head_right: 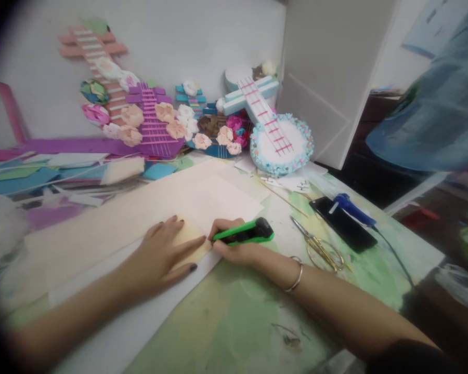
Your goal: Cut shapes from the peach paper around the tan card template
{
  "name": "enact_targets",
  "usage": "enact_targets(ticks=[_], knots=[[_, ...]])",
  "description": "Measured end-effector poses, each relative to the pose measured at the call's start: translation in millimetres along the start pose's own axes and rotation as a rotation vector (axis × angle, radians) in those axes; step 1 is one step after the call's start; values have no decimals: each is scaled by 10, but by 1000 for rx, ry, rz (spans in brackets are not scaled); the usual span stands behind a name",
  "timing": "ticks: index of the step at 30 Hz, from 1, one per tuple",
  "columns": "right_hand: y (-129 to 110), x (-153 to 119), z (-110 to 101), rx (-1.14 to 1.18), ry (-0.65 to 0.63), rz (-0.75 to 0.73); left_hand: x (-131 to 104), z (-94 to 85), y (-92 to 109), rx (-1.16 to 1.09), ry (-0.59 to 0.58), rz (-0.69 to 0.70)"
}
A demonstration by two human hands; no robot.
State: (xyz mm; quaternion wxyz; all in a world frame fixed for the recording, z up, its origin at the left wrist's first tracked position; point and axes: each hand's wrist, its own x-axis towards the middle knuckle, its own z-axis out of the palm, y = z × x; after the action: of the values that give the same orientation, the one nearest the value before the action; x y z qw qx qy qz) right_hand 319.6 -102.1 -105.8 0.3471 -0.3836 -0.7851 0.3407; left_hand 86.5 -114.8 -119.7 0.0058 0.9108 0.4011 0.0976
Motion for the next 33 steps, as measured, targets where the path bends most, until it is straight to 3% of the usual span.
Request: enact_targets(ticks=[12, 16, 21, 25, 29, 33], knots=[[15, -16, -10, -27, -6, 7, 3, 19, -15, -4, 11, 0], [39, -23, -19, 132, 83, -24, -7, 14, 12, 0, 5, -4], [-21, 60, -57, 211, 262, 84, -6, -37, 108, 77, -39, -10], [-140, 220, -122, 303, 276, 100, 1, -85, 153, 111, -60, -18], [-265, 569, -158, 428, 126, 53, -18, -84, 148, 98, -44, -10], [-234, 1025, -3, 517, -248, 76, -38, -52, 146, 77, -60, -30]])
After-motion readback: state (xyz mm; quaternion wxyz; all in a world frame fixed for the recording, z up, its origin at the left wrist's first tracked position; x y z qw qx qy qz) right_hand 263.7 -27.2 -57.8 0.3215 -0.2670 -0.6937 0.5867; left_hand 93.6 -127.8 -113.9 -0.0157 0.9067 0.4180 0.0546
